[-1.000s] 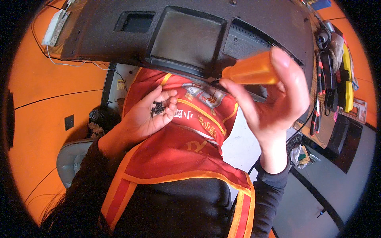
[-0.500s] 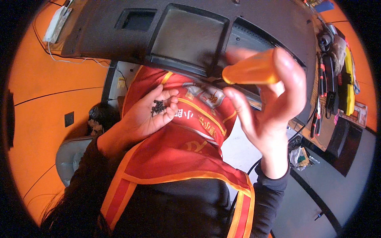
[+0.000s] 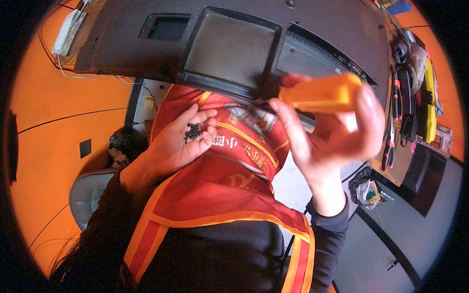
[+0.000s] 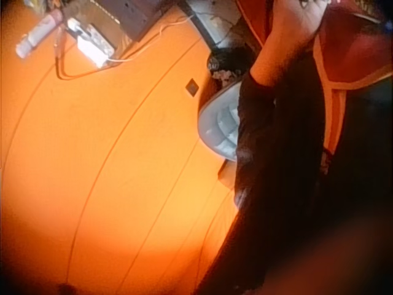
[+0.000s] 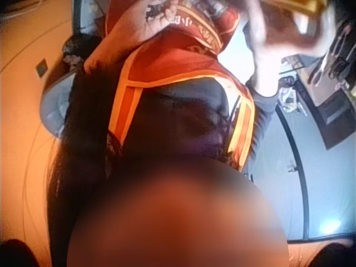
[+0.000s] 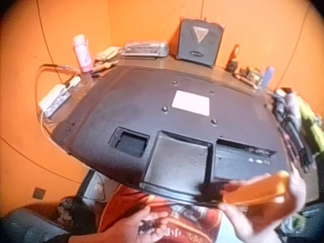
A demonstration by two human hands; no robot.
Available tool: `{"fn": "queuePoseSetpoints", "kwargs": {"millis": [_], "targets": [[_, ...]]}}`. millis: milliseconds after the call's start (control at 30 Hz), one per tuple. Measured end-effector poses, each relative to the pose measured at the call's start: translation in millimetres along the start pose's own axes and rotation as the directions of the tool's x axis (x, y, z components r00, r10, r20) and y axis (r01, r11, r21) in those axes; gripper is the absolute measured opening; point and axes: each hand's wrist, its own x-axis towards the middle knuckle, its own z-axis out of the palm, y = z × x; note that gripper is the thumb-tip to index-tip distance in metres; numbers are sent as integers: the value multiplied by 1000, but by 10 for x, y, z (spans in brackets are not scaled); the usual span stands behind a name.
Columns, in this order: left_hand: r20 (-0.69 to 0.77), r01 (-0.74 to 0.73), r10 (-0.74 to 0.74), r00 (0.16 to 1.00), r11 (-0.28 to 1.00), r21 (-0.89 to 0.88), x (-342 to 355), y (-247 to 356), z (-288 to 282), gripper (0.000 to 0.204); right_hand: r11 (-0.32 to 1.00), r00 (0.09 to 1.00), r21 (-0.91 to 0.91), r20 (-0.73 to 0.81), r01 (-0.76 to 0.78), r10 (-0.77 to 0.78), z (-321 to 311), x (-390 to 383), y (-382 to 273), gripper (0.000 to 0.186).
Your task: The person uses a yellow-handled screwdriver to fasten screws into the back panel of a television. They repeatedly pick screws from their left hand and drive them into the panel, working across multiple screw holes.
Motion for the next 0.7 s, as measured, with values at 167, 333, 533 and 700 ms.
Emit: {"fn": "queuePoseSetpoints", "kwargs": {"millis": [167, 333, 533, 700], "targets": [[16, 0, 0, 1000, 1000, -4, 5, 20, -14, 30, 993, 993, 108, 110, -43, 31, -23, 53, -25, 75], [55, 20, -20, 998, 1000, 7, 21, 35, -47, 38, 999, 992, -22, 120, -34, 36, -37, 58, -81, 74], [19, 13, -12, 1000, 999, -37, 6, 27, -34, 33, 987, 984, 141, 169, -77, 53, -64, 118, -75, 72], [-27, 10, -11, 1000, 999, -52, -3, 28, 9, 30, 996, 998, -86, 65, -4, 10, -39, 63, -165, 74]]}}
